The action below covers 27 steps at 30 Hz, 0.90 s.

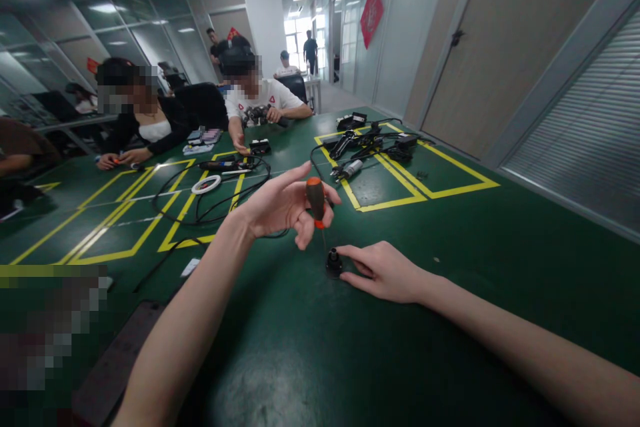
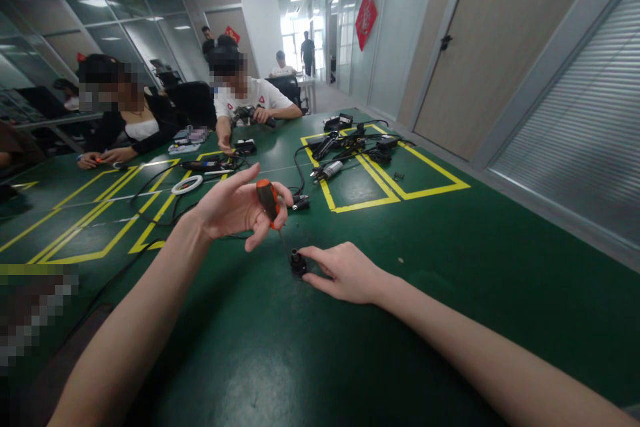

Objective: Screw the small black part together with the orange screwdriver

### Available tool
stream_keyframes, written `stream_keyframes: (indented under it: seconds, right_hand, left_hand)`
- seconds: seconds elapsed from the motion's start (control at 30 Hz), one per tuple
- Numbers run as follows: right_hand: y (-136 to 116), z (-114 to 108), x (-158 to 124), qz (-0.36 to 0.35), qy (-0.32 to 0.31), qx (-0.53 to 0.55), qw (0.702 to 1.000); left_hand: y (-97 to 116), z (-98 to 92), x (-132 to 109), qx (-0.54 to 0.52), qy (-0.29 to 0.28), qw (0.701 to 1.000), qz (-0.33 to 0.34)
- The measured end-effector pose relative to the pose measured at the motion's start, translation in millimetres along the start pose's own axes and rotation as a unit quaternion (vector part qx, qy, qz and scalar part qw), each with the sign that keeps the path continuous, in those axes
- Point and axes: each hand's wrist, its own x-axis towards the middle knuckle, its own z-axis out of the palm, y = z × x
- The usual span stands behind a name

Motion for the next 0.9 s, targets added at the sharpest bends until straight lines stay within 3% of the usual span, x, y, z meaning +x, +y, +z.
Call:
stream_keyframes:
  seconds: [0.37, 0.63, 0.9]
  right_hand:
    - [0.4, 1.3, -0.5, -0.001, 0.005, -0.003, 1.0]
    - [0.3, 0.8, -0.4, -0.005, 0.007, -0.001, 1.0]
    - [0.4, 0.8, -0.5, -0.008, 0.012, -0.001, 1.0]
  left_hand:
    - [0.2, 0.6, -4.0, 0.034, -0.002, 0.999, 0.034]
    - [2.4, 0.1, -5.2, 0.024, 0.023, 0.999, 0.0]
    - [1.6, 0.3, -4.0, 0.035, -0.022, 0.999, 0.033]
